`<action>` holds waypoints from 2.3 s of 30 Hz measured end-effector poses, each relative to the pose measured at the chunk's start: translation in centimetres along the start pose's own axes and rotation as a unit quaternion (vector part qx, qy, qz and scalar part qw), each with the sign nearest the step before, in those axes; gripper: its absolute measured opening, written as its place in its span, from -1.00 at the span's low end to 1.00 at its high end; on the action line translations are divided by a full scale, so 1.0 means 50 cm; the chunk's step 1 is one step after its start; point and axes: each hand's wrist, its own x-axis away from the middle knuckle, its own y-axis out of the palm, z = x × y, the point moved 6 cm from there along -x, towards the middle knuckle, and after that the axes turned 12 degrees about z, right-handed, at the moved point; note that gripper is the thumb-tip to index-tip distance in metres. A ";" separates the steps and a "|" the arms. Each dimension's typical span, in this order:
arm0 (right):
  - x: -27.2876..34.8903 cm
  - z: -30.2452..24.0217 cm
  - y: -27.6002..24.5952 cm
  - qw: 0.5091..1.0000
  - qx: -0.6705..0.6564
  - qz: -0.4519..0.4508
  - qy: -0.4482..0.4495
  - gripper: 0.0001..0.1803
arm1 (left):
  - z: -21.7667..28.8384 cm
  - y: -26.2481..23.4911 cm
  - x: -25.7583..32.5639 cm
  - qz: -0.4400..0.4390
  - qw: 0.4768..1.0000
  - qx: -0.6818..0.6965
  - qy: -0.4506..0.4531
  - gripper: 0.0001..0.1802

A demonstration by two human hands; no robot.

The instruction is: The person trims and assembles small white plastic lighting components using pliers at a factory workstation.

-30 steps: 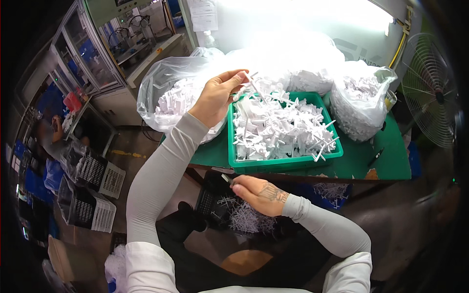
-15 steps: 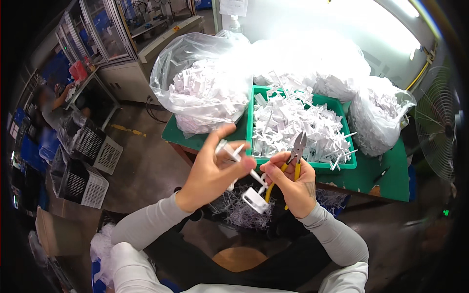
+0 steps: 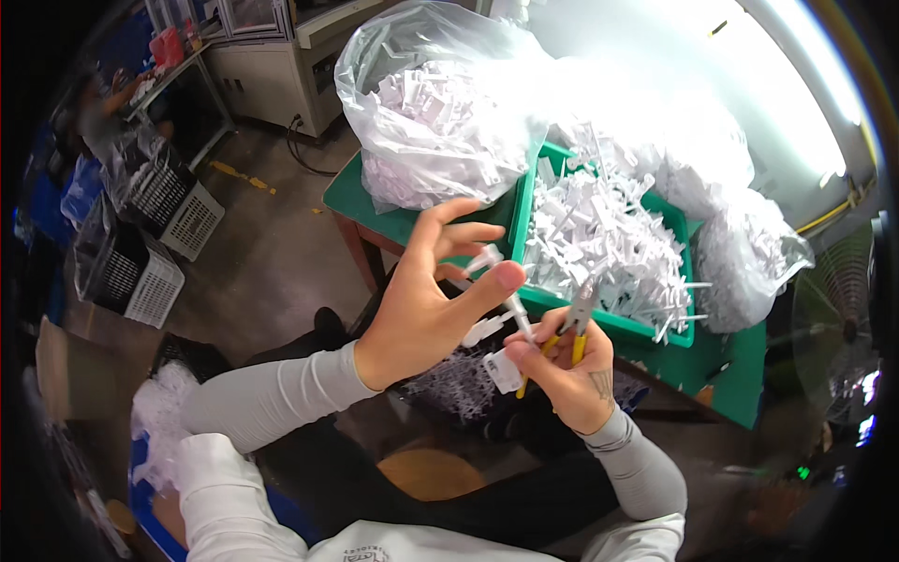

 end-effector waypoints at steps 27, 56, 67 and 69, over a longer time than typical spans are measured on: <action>0.016 -0.039 -0.006 0.938 0.289 0.002 -0.193 -0.69 | -0.016 0.010 0.034 -0.114 0.972 0.104 -0.175 -0.75; 0.017 -0.027 0.014 0.905 0.372 -0.008 -0.208 -0.74 | -0.029 0.013 0.046 -0.017 0.982 0.048 -0.184 -0.61; 0.017 -0.028 0.007 0.867 0.412 0.023 -0.279 -0.77 | -0.057 0.008 0.060 0.027 0.918 0.160 -0.363 -0.71; 0.013 -0.030 0.002 0.878 0.409 0.016 -0.247 -0.75 | -0.052 0.008 0.059 -0.005 0.932 0.136 -0.337 -0.71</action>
